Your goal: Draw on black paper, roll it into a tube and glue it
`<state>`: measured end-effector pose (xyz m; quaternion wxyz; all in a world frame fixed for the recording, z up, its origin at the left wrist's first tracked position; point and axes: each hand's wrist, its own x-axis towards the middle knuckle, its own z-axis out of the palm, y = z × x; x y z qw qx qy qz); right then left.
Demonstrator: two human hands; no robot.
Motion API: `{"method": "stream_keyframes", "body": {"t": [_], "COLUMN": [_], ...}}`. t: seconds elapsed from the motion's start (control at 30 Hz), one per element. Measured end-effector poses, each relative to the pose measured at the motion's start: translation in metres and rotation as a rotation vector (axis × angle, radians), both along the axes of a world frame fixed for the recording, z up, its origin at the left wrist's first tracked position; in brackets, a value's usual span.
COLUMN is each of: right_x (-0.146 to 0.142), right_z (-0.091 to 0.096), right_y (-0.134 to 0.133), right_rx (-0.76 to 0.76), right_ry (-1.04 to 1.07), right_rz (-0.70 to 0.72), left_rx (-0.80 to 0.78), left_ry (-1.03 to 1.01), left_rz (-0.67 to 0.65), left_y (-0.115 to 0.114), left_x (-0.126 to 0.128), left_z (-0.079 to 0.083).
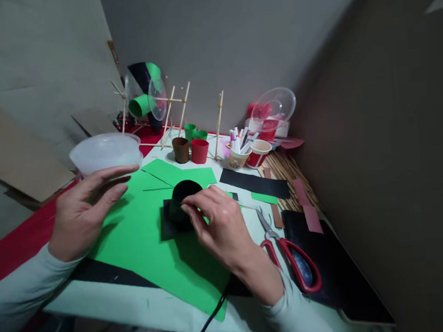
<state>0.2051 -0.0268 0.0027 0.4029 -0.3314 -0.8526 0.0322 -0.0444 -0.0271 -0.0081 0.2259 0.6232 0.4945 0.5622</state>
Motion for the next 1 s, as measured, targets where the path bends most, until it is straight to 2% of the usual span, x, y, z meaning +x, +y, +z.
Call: {"method": "stream_keyframes", "body": {"t": [0.13,0.27,0.4,0.63,0.87,1.0], "right_x": [0.001,0.001,0.001,0.009,0.013,0.015], "right_z": [0.022,0.042,0.055,0.06,0.049,0.041], "right_y": [-0.001,0.002,0.008,0.018,0.013,0.01], "right_rx": [0.1,0.194,0.24,0.269,0.269,0.217], "right_ry": [0.11,0.158,0.154,0.175,0.227,0.284], "right_rz": [-0.077,-0.128,-0.162,-0.2,-0.189,-0.188], "left_rx": [-0.233,-0.423,-0.483,-0.435,-0.43,-0.443], "left_ry": [-0.132,-0.179,-0.214,-0.26,-0.264,-0.267], "left_rz": [-0.112,-0.359,-0.482,-0.451,-0.409,-0.385], "left_y": [0.004,0.003,0.004,0.013,0.013,0.017], "left_x": [0.004,0.018,0.035,0.058,0.076,0.078], "left_z": [0.0,0.01,0.024,0.032,0.037,0.031]}}
